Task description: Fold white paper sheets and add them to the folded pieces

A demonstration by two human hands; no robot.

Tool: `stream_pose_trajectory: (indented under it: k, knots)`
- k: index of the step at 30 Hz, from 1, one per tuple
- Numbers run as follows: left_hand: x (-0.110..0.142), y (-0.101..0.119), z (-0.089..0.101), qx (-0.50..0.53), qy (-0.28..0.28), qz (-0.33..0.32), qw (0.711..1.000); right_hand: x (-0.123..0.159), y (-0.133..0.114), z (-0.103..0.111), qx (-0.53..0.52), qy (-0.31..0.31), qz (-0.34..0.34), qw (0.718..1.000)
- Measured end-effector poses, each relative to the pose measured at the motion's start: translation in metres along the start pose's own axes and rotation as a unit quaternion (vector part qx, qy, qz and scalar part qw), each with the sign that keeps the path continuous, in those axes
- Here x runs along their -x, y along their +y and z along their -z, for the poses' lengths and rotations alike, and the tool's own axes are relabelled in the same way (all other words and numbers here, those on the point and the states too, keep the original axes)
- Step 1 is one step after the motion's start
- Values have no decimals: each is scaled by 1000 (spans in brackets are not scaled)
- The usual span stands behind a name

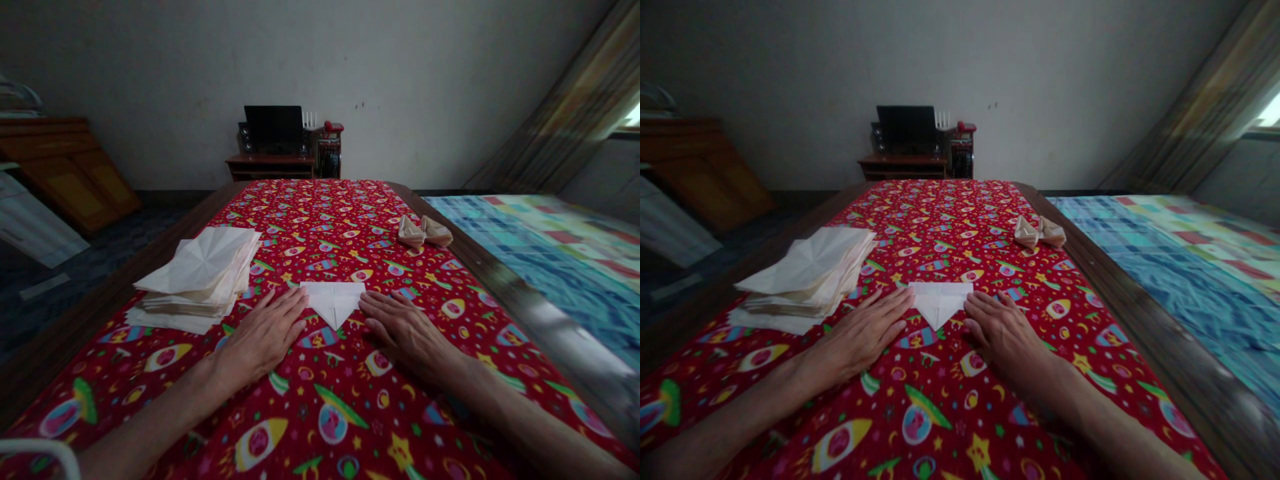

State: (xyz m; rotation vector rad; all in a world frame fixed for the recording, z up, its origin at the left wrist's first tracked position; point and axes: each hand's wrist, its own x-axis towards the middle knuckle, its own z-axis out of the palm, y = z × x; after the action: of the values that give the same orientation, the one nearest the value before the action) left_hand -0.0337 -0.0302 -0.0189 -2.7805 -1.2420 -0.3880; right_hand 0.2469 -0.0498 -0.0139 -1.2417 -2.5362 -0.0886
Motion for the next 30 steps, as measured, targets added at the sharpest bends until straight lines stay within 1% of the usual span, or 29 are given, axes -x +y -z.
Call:
stream_pose_trajectory:
  k: [3, 5, 7, 10, 12, 15, 17, 21, 23, 25, 27, 30]
  knots:
    - [-10, -8, -1, 50, 59, 11, 997, -16, 0, -1, -7, 30, 7, 1000]
    - [-22, -11, 1, 85, 90, 13, 992, -27, 1, -3, 17, 37, -27, 999]
    - [-36, -14, 3, 93, 98, 20, 991, -35, 3, -6, 27, 59, -56, 996]
    - [-52, -20, 0, 97, 80, 36, 991, -38, 8, -10, -19, 96, -68, 993]
    - [-57, -26, -5, 110, 72, 63, 989, -36, 12, -13, -50, 102, -82, 990]
    - [-58, -33, -12, 116, 51, 85, 988, -33, 16, -15, -59, 88, -109, 988]
    - [-58, -35, -13, 113, 36, 78, 990, -32, 17, -17, -53, 73, -117, 989]
    - [-61, -32, -7, 111, 10, 60, 992, -34, 17, -17, -47, 53, -131, 989]
    - [-63, -28, -2, 129, -12, 67, 989, -35, 18, -17, -57, 50, -128, 989]
    - [-63, -25, 1, 169, -42, 93, 980, -36, 19, -17, -76, 49, -120, 989]
    - [-62, -23, 3, 229, -66, 128, 963, -37, 21, -17, -100, 52, -113, 987]
    - [-60, -23, 2, 307, -63, 158, 936, -40, 22, -15, -139, 43, -127, 981]
